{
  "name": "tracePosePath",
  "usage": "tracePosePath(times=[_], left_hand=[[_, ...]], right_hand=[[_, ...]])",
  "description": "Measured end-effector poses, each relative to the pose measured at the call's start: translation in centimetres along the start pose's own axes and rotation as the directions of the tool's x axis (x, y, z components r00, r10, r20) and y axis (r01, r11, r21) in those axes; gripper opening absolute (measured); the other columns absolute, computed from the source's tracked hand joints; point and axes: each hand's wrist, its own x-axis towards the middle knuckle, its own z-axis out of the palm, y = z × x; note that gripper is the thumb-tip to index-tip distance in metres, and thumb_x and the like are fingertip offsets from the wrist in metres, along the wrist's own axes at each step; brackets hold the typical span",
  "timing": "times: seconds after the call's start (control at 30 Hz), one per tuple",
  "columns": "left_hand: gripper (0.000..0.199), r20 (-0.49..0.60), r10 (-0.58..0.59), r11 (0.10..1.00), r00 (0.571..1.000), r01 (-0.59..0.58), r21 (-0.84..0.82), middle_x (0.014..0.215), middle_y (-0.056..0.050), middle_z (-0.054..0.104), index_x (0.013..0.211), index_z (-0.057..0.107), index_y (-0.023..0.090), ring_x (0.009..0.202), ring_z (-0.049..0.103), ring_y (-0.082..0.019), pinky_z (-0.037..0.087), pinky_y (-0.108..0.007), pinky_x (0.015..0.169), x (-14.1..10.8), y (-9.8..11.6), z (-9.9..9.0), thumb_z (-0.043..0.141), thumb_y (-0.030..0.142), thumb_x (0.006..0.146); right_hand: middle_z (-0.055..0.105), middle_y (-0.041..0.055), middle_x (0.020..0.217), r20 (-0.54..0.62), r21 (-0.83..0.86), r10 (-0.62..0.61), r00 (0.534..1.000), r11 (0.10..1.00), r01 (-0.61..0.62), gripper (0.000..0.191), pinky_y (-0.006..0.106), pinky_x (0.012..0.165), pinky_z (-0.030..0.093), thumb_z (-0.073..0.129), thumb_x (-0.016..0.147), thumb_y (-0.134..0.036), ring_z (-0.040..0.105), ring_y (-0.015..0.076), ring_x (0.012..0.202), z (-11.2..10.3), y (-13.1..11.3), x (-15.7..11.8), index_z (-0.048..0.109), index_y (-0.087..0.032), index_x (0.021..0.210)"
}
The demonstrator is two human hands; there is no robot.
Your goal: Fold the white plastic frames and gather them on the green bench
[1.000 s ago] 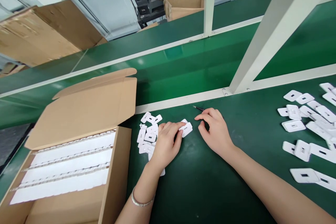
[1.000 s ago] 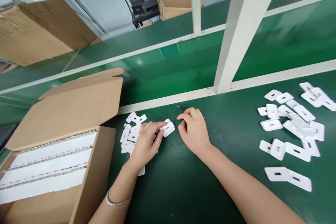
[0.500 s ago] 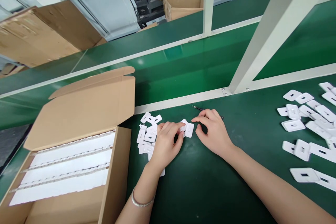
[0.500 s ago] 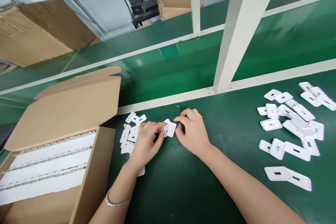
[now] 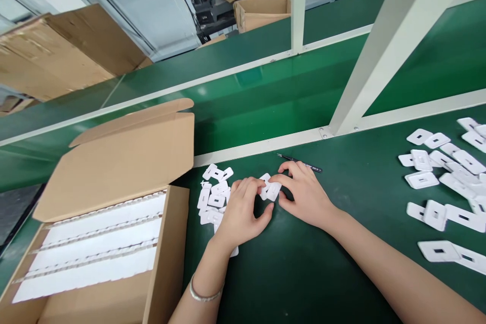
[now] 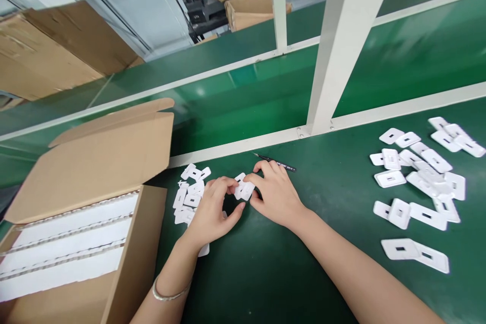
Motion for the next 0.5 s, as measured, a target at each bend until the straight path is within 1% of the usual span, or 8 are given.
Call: tracePosePath(times=[0.1,0.27,0.4,0.5], left_hand=[[0.027,0.023,0.011,1.0,1.0,-0.011,-0.011,0.098,-0.003,0.057,0.116,0.047,0.023,0.093,0.055,-0.025,0.042,-0.043,0.088,0.08,0.08,0.19,0.06,0.023,0.092],[0.023,-0.006,0.011,1.0,1.0,-0.011,0.009,0.1,-0.004,0.058,0.115,0.047,0.023,0.095,0.056,-0.025,0.044,-0.041,0.086,0.34,0.03,0.51,0.059,0.02,0.095],[0.023,-0.042,0.002,0.999,0.999,0.0,0.038,0.1,-0.004,0.06,0.114,0.048,0.023,0.096,0.057,-0.025,0.043,-0.042,0.088,0.4,-0.23,0.54,0.061,0.019,0.095],[0.025,-0.042,-0.001,0.999,0.999,0.003,0.046,0.1,-0.003,0.059,0.114,0.048,0.023,0.096,0.057,-0.025,0.043,-0.042,0.087,0.4,-0.32,0.48,0.062,0.018,0.094]], right_hand=[[0.059,0.0072,0.115,0.0,0.0,0.004,1.0,1.0,-0.004,0.025,0.043,0.09,0.043,0.066,0.085,-0.009,0.054,0.0269,0.104,-0.06,0.01,0.09,0.069,-0.023,0.105],[0.059,0.0064,0.111,-0.002,0.001,-0.007,1.0,1.0,0.007,0.025,0.043,0.089,0.043,0.067,0.081,-0.009,0.055,0.0266,0.101,-0.16,0.0,0.15,0.062,-0.022,0.101],[0.059,0.0064,0.11,-0.021,-0.001,-0.022,1.0,1.0,0.022,0.024,0.043,0.088,0.043,0.067,0.082,-0.01,0.056,0.0271,0.101,-0.13,0.05,0.2,0.061,-0.023,0.101],[0.059,0.0069,0.11,-0.025,0.005,-0.022,0.999,1.0,0.023,0.023,0.043,0.089,0.044,0.068,0.082,-0.01,0.057,0.0276,0.102,-0.15,0.08,0.26,0.062,-0.022,0.101]])
